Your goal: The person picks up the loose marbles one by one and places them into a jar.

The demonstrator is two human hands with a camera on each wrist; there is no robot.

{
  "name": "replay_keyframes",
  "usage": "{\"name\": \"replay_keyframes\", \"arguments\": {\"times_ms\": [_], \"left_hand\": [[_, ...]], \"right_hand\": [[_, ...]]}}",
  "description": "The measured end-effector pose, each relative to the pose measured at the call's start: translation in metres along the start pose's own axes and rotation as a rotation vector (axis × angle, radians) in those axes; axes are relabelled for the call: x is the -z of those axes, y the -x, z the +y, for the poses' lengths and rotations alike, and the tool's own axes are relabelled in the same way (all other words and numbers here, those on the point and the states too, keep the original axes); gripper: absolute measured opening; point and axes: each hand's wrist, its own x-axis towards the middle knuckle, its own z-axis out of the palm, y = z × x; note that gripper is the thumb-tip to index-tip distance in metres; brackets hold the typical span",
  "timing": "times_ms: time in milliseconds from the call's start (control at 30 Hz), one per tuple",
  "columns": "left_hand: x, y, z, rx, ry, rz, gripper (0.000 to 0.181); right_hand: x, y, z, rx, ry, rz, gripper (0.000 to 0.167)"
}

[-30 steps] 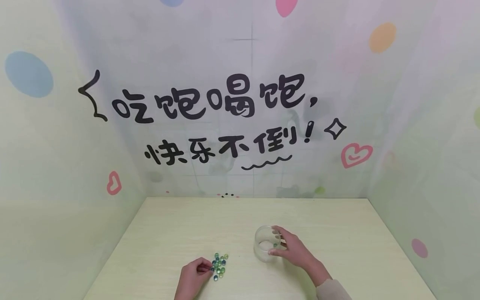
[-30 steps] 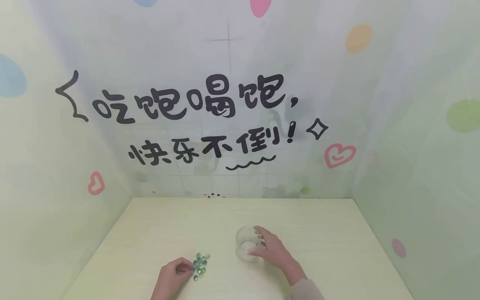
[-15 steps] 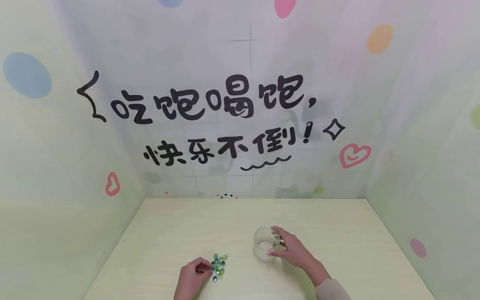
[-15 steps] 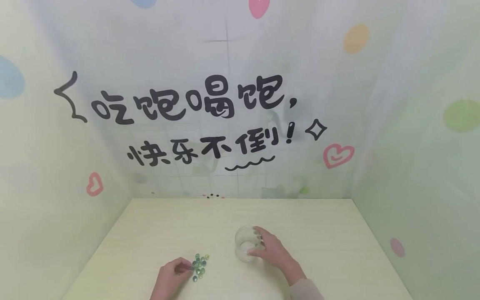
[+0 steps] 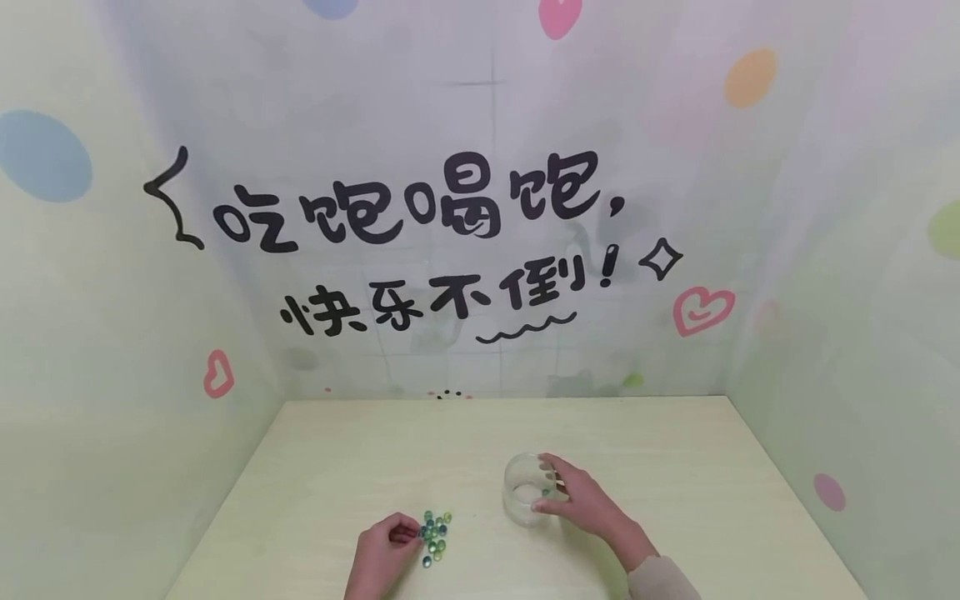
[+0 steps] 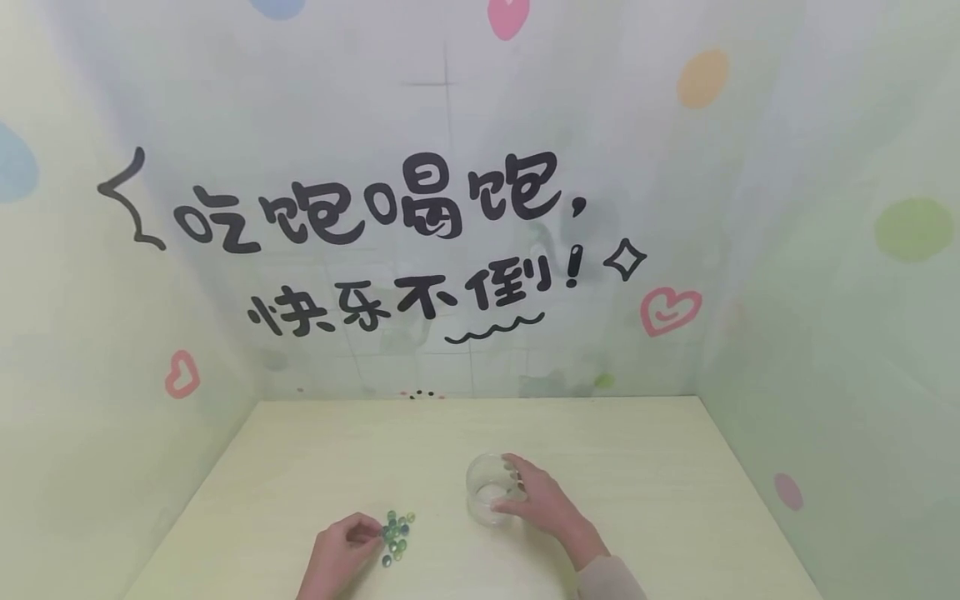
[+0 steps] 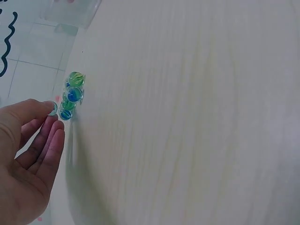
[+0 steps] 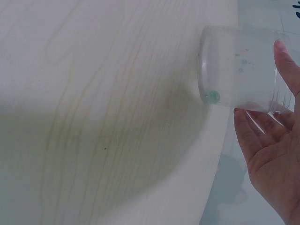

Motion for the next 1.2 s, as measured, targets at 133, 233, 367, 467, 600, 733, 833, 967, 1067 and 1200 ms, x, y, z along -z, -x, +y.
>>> {"name": "replay_keyframes", "arguments": {"times_ms": [133, 233, 367, 467, 600, 733, 833, 967, 1067, 1200], "left_hand": [[0.000, -0.002, 0.002, 0.002, 0.003, -0.004, 0.014], [-0.001, -0.004, 0.003, -0.001, 0.007, -0.007, 0.014], [-0.002, -0.006, 0.004, -0.014, 0.006, -0.010, 0.014], [-0.002, -0.006, 0.005, -0.031, 0.005, -0.013, 0.014], [-0.002, -0.006, 0.008, -0.046, 0.016, -0.019, 0.014], [-0.001, -0.006, 0.011, -0.047, 0.033, -0.028, 0.015], [0.000, -0.005, 0.013, -0.050, 0.045, -0.033, 0.015], [0.001, -0.005, 0.017, -0.059, 0.051, -0.037, 0.015], [0.000, -0.005, 0.021, -0.067, 0.062, -0.048, 0.014], [-0.002, -0.005, 0.026, -0.077, 0.076, -0.060, 0.013]], "right_hand": [[0.000, 0.001, -0.001, 0.005, 0.001, 0.003, 0.077], [0.000, 0.001, -0.001, 0.007, -0.001, 0.005, 0.076], [0.000, 0.001, -0.001, 0.008, 0.001, 0.001, 0.076], [0.000, 0.001, -0.002, 0.007, 0.003, -0.001, 0.076], [0.001, 0.001, -0.003, 0.000, 0.009, 0.000, 0.077], [0.001, 0.002, -0.004, -0.006, 0.024, -0.001, 0.077], [0.001, 0.002, -0.005, -0.002, 0.027, -0.002, 0.077], [0.001, 0.002, -0.005, 0.000, 0.031, -0.001, 0.077], [0.000, 0.002, -0.004, -0.003, 0.039, 0.003, 0.076], [-0.001, 0.003, -0.003, -0.005, 0.035, 0.006, 0.076]]}}
